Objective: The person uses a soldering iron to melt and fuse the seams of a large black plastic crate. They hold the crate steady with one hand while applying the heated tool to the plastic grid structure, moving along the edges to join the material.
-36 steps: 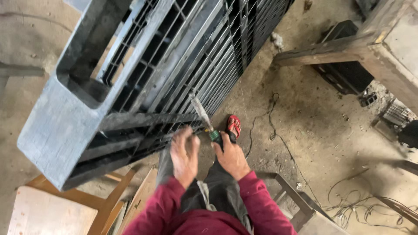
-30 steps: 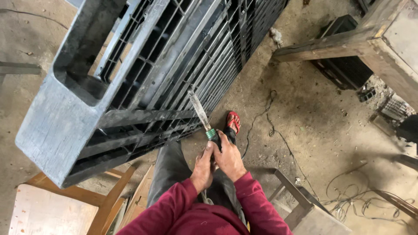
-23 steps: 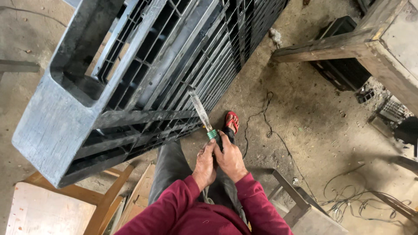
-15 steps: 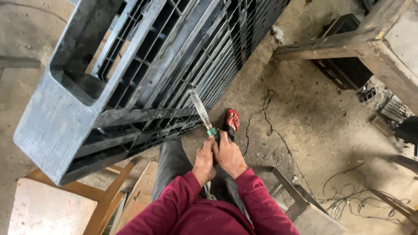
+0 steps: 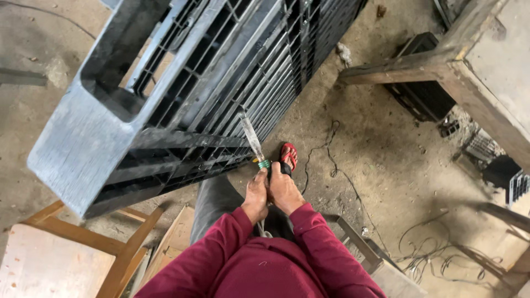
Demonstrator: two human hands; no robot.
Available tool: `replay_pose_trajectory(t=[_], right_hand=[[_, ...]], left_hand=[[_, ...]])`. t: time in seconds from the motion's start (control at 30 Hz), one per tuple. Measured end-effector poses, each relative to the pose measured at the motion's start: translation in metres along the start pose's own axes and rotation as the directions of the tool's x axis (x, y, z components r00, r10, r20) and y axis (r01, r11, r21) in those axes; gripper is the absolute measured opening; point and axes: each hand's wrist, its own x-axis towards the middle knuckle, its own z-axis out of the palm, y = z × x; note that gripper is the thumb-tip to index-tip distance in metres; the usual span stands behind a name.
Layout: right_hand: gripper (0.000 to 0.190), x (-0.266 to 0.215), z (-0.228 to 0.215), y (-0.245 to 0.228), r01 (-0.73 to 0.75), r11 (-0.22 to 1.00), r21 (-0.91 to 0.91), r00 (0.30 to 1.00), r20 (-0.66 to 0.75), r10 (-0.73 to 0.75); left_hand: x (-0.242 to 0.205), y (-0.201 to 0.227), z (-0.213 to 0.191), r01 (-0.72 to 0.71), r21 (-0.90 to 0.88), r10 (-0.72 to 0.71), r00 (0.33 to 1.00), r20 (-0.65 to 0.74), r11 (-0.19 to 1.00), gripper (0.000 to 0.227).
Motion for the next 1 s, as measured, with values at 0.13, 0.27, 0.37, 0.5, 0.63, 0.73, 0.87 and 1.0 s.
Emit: replay_pose_trajectory(t=[0.13, 0.27, 0.37, 0.5, 0.63, 0.73, 0.87, 1.0], right_hand=[[0.044, 0.009, 0.0, 0.009, 0.049, 0.997, -0.057, 0.999, -0.013, -0.05], [0.047, 0.015, 0.001, 0.026, 0.275, 0.958, -0.082, 0.952, -0.119, -0.283], [0.049, 0.02, -0.006, 0.031, 0.235, 0.964, -0.125, 0.966, -0.082, -0.246], [0.069, 0.025, -0.014, 0.037, 0.247, 0.955, -0.165, 0.965, -0.048, -0.258], [0.063, 0.032, -0.019, 0.046, 0.276, 0.934, -0.225, 0.957, -0.025, -0.289], [0.058, 0.035, -0.02, 0.05, 0.263, 0.937, -0.229, 0.963, 0.008, -0.269], [0.055, 0.036, -0.023, 0.053, 0.275, 0.922, -0.272, 0.958, 0.003, -0.285], [0.052, 0.033, -0.034, 0.044, 0.269, 0.94, -0.209, 0.961, -0.007, -0.276]], left_hand=[[-0.003, 0.036, -0.004, -0.498, 0.282, 0.516, 0.856, 0.012, 0.82, 0.039], [-0.023, 0.114, -0.013, -0.573, 0.791, 0.85, 0.508, 0.138, 0.214, 0.041], [-0.034, 0.16, -0.011, -0.436, 0.89, 0.897, 0.329, 0.294, -0.132, 0.04], [-0.044, 0.185, -0.012, -0.291, 0.927, 0.854, 0.392, 0.342, -0.237, 0.047], [-0.043, 0.19, -0.002, -0.242, 0.962, 0.779, 0.577, 0.245, -0.123, 0.061], [-0.026, 0.198, 0.004, -0.154, 0.985, 0.736, 0.657, 0.163, -0.082, 0.065], [0.001, 0.205, 0.005, -0.068, 0.994, 0.727, 0.677, 0.11, -0.087, 0.053], [0.014, 0.206, 0.009, 0.02, 0.997, 0.713, 0.7, 0.039, -0.074, 0.044]])
